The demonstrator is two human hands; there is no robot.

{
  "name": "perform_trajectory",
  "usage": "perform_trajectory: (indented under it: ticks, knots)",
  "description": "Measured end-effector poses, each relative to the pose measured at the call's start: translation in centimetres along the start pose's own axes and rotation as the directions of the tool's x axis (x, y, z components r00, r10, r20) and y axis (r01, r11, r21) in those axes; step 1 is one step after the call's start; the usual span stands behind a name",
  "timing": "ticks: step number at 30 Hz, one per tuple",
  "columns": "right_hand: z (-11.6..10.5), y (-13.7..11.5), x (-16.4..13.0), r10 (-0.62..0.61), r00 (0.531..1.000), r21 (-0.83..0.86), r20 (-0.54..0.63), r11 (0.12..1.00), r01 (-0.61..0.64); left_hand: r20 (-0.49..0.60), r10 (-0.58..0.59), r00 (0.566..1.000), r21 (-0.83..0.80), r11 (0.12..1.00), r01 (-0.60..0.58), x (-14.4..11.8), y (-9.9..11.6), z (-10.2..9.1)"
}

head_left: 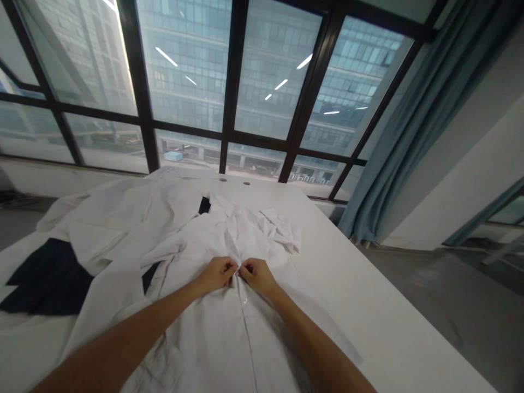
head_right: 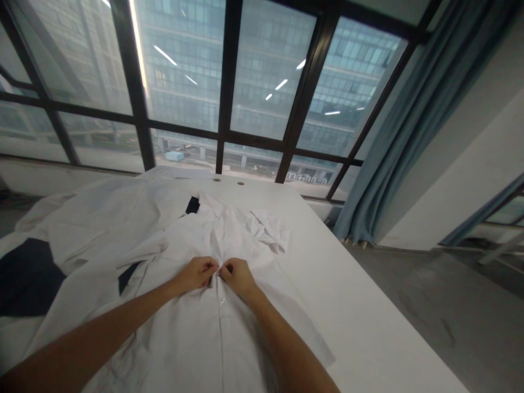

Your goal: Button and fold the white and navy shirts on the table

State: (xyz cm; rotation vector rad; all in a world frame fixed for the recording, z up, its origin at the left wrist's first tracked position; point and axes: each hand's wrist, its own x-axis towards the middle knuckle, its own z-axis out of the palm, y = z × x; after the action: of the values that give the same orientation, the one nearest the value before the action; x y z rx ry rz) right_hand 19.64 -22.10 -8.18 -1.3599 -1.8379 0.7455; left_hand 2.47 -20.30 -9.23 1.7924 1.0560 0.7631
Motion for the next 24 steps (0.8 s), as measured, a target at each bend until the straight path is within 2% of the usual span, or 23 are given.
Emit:
perform_trajectory:
  ticks: [4,6,8,11,14,16,17,18,19,20,21,22,23,24]
  knots:
    - [0.3,-0.6,-0.5,0.034,0.999,0.266,0.018,0.963,-0.038,0.025,-0.085,0.996,-0.027,0.996,0.086,0.0,0.5,-0.1]
    - [0.4,-0.8,-0.6,0.066,0.998,0.332,0.024,0.941,-0.071,-0.026,-0.087,0.996,0.033,0.996,0.088,-0.1,0.9,-0.2]
    - [0.4,-0.7,-0.6,0.075,0.997,0.346,0.028,0.935,-0.08,-0.089,-0.038,0.995,0.132,0.99,0.05,-0.2,1.3,-0.2]
    - [0.7,-0.3,-0.5,0.06,0.998,0.305,0.031,0.95,-0.067,-0.12,0.054,0.991,0.223,0.975,-0.026,-0.5,1.9,0.1]
    - [1.0,-0.2,-0.4,0.033,0.999,0.168,0.018,0.985,-0.036,-0.114,0.094,0.989,0.184,0.98,-0.072,-0.7,2.3,0.7]
    - [0.6,-0.4,-0.6,0.003,1.0,0.012,-0.017,1.0,-0.003,-0.068,0.062,0.996,0.122,0.991,-0.054,-1.0,2.7,0.5]
    - [0.0,-0.6,-0.7,-0.003,1.0,-0.067,0.004,0.998,0.004,0.007,0.023,1.0,0.091,0.996,-0.023,-1.1,3.0,-0.1]
    - [-0.9,-0.7,-0.8,0.011,0.996,-0.126,0.084,0.992,0.0,0.132,-0.032,0.991,0.068,0.997,0.023,-1.3,3.4,-1.0]
    - [-2.0,-0.9,-0.9,0.053,0.972,-0.156,0.231,0.988,-0.016,0.292,-0.095,0.952,0.059,0.995,0.081,-1.6,3.7,-2.3]
    - [-3.3,-1.0,-0.8,0.105,0.901,-0.159,0.42,0.986,-0.041,0.447,-0.152,0.882,0.076,0.988,0.132,-1.8,4.1,-4.0]
    - [-4.7,-1.0,-0.5,0.145,0.793,-0.142,0.591,0.987,-0.074,0.561,-0.202,0.803,0.114,0.979,0.166,-2.1,4.5,-5.8]
    - [-6.1,-0.9,0.1,0.162,0.704,-0.121,0.692,0.987,-0.108,0.578,-0.236,0.781,0.168,0.971,0.169,-2.4,4.7,-7.7]
    - [-7.6,-0.7,0.9,0.17,0.693,-0.113,0.701,0.985,-0.128,0.49,-0.261,0.831,0.246,0.957,0.155,-2.7,4.9,-9.4]
    - [-8.9,-0.4,2.0,0.183,0.77,-0.135,0.611,0.983,-0.127,0.333,-0.274,0.902,0.347,0.925,0.153,-3.0,4.8,-10.9]
